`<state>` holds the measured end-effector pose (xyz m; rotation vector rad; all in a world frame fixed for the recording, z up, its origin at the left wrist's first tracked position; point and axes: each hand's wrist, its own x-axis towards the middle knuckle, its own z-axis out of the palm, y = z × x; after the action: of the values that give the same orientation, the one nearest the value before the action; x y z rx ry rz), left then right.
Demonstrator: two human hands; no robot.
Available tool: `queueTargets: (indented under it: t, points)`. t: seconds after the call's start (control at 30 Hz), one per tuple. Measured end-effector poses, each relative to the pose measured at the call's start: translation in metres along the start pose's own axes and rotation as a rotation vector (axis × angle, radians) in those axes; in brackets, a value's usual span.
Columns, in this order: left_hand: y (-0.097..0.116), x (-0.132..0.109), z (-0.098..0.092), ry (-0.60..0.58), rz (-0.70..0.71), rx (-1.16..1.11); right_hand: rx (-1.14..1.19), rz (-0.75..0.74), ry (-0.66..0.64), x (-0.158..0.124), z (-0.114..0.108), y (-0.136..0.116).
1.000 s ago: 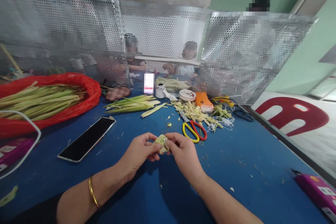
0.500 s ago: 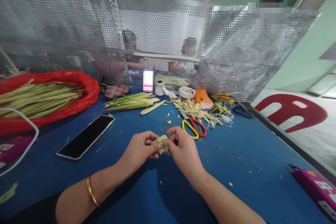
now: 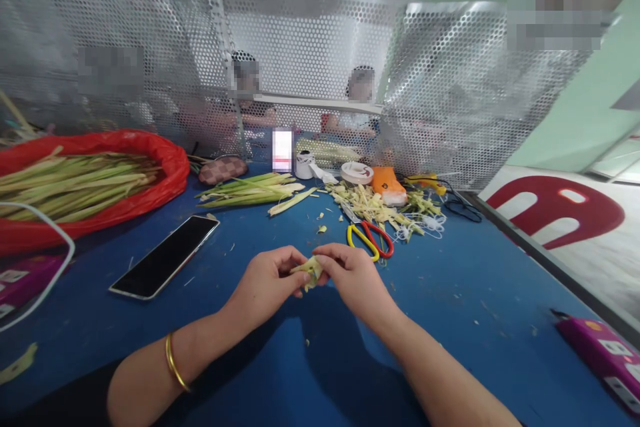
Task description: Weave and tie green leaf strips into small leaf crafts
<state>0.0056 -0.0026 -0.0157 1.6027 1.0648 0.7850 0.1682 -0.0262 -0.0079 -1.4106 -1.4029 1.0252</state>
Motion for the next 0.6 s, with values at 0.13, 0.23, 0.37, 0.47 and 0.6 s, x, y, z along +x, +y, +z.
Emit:
queueTargets:
  t: [0.13,0.23,0.37,0.47,0.6]
  points:
    - [0.0003,-0.0036,-0.0009,-0.02,0.07,0.12,0.013,0.055,-0.027,0.0002,0.0008,-0.0009]
    - [0.0014,-0.0056,-0.0016,-0.027,0.12,0.219,0.046,0.09,-0.067,-0.0002,0.0009,-0.0025]
    - [0.0046,-0.0067,-0.0023,-0.037,0.156,0.329,0.069,0.084,-0.104,-0.0008,-0.0017,-0.004]
    - [0.007,-0.0069,-0.0027,-0.041,0.166,0.363,0.037,0.089,-0.124,-0.0012,-0.0048,-0.0056]
    - [0.0081,-0.0071,-0.0028,-0.043,0.176,0.357,-0.082,0.052,-0.068,-0.0018,-0.0074,-0.008]
